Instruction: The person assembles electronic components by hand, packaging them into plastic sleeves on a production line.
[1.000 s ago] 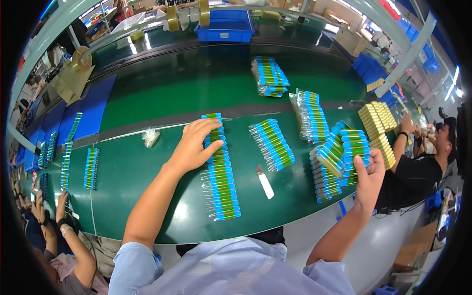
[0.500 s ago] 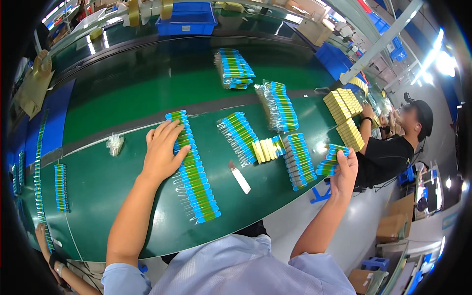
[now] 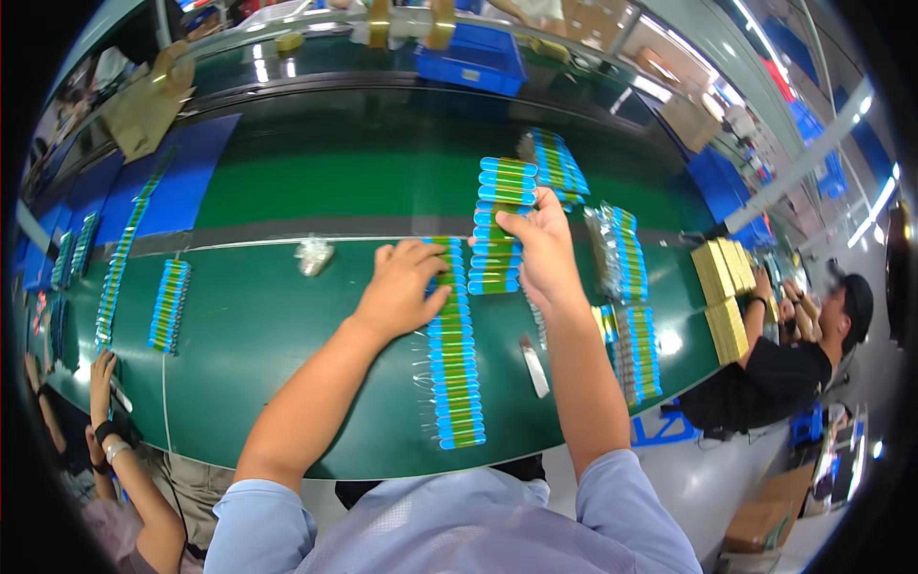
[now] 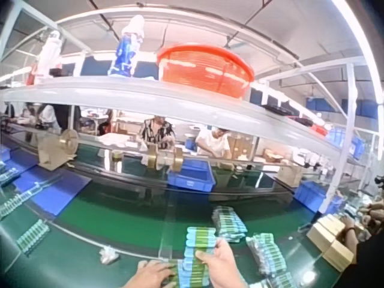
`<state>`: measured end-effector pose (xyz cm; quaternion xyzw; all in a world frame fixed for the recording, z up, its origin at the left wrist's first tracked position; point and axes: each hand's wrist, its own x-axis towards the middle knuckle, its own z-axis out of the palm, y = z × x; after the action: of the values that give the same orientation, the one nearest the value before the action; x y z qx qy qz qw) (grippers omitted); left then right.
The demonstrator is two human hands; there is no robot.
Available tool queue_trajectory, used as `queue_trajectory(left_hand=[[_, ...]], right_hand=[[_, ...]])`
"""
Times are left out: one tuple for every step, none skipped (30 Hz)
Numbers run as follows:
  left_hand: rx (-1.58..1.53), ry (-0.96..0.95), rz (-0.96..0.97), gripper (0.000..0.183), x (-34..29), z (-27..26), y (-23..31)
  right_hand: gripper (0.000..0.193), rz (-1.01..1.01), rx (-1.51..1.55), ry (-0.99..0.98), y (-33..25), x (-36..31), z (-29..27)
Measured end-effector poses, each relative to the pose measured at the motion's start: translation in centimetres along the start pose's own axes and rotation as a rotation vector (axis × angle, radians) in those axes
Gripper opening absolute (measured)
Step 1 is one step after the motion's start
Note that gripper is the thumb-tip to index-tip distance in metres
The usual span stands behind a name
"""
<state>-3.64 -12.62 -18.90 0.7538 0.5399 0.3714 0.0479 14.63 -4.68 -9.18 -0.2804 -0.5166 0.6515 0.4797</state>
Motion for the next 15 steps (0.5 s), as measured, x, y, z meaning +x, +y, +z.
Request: queue_trajectory(left_hand=[[0.015, 0.023, 0.01, 0.03, -0.1, 0.1, -0.1], [0.03, 0.001, -0.001, 0.031, -0.4, -0.2, -0.2], [0.035, -0.023, -0.003, 0.032, -0.4, -0.2, -0.1], [0.043, -0.007, -0.011, 0.032, -0.5, -0.2, -0.2], [0.035, -0.031, -0.004, 0.035, -0.5, -0.1, -0.4], [0.025, -0.058, 0.006, 0.039, -0.4, 0.0, -0.4], [0.029, -0.049, 0.005, 0.039, -0.3, 0.0, -0.3], [0.032, -0.034, 0.01, 0.042, -0.5, 0.0, -0.3], [0.033, -0.021, 0.018, 0.045, -0.5, -0.1, -0.3], [0.044, -0.05, 0.02, 0.049, -0.6, -0.1, -0.4], [0.047, -0.048, 0.017, 0.049, -0.6, -0.2, -0.5], [0.058, -0.061, 0.013, 0.049, -0.7, -0.2, -0.5], [0.069, -0.076, 0.009, 0.049, -0.7, -0.3, -0.5], [0.069, -0.086, 0.008, 0.05, -0.7, -0.2, -0.6], [0.069, -0.088, 0.009, 0.05, -0.7, -0.2, -0.6]], right_hand=[[0.032, 0.002, 0.004, -0.029, 1.2, 1.4, 0.8], [0.029, 0.021, -0.011, 0.026, 2.2, 2.7, 1.7], [0.026, 0.035, -0.032, 0.09, 2.9, 3.9, 2.2], [0.027, 0.014, -0.038, 0.104, 4.1, 5.2, 2.6], [0.027, 0.012, -0.041, 0.088, 5.0, 6.2, 2.7], [0.027, 0.021, -0.05, 0.096, 5.8, 7.1, 2.7], [0.028, 0.03, -0.06, 0.108, 6.4, 7.9, 2.6], [0.028, 0.022, -0.073, 0.118, 7.2, 8.4, 2.8], [0.028, 0.021, -0.072, 0.112, 7.8, 8.9, 2.7], [0.028, 0.022, -0.084, 0.135, 8.3, 9.3, 2.4], [0.029, 0.026, -0.096, 0.157, 8.5, 9.5, 2.4], [0.029, 0.027, -0.095, 0.154, 8.7, 9.6, 2.3], [0.029, 0.026, -0.092, 0.162, 8.9, 9.7, 2.1], [0.029, 0.023, -0.09, 0.171, 9.2, 9.8, 1.9], [0.029, 0.023, -0.088, 0.173, 9.5, 10.0, 1.7]])
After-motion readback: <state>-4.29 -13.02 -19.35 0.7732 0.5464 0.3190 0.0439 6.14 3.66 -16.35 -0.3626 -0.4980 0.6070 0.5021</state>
